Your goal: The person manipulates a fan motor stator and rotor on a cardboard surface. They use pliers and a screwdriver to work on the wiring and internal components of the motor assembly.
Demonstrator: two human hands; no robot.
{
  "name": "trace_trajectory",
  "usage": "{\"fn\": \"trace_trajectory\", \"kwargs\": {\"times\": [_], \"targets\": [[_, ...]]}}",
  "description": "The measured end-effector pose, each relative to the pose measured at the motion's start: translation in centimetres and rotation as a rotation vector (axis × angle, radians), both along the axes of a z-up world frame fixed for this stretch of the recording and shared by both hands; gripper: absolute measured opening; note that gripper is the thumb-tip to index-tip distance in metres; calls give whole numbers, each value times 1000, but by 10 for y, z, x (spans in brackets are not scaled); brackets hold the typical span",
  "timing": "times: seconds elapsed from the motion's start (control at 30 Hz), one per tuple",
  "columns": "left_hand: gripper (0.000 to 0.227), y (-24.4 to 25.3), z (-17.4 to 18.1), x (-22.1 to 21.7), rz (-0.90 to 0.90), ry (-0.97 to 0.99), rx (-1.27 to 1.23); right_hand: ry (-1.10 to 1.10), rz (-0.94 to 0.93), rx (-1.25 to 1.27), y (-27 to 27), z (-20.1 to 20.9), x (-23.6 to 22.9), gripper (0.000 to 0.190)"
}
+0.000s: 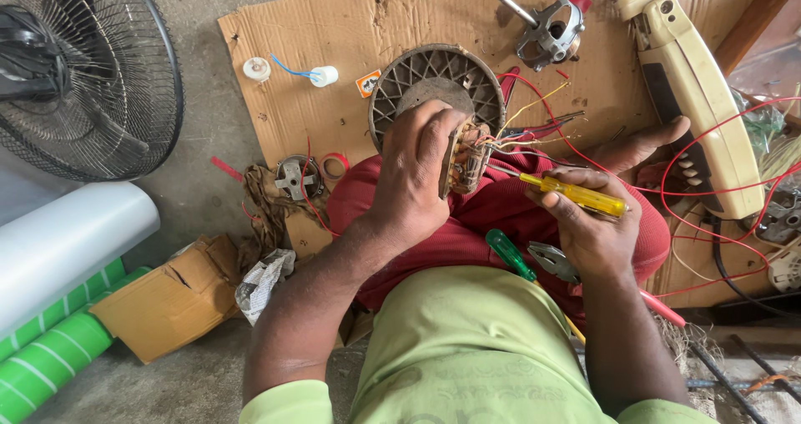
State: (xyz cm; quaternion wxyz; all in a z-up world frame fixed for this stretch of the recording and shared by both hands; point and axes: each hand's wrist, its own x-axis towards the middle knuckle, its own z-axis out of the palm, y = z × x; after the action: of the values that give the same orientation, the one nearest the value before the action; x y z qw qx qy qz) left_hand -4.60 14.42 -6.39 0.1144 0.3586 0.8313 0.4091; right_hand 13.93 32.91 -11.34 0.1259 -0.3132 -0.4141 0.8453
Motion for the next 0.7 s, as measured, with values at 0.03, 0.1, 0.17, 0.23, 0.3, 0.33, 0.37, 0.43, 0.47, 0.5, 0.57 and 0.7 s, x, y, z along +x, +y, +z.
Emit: {"fn": "trace_trajectory", "kwargs": {"times": [0.03,0.1,0.17,0.23,0.3,0.33,0.37,0.43,0.47,0.5,0.57,0.7], "targets": [[68,0,0,0,-2,4,4,-7,-4,16,-1,0,-1,25],[68,0,0,0,-6,13,13,-33,6,57,-3,0,-4,24],[68,0,0,0,-7,15,6,-77,15,91,-3,0,-7,24],[68,0,-1,0,-7,19,3,-140,23,116,-3,3,-9,24],[69,0,-1,0,-7,23,4,-164,43,187,-3,5,-11,24],[69,0,-1,1,-9,20,4,-177,52,223,-3,6,-12,24],[68,0,-2,1,-11,18,4,-183,63,248,-3,6,-12,24],[69,1,-2,0,-15,19,4,-196,79,302,-3,7,-14,24],[69,1,-1,0,-16,22,3,-188,88,349,-3,6,-15,24],[70,1,-1,0,-16,24,2,-182,98,397,-4,5,-17,24],[69,1,-1,1,-15,16,-9,-188,114,492,-5,6,-18,24],[70,1,0,2,-8,12,-13,-266,121,519,-10,10,-22,24]]}}
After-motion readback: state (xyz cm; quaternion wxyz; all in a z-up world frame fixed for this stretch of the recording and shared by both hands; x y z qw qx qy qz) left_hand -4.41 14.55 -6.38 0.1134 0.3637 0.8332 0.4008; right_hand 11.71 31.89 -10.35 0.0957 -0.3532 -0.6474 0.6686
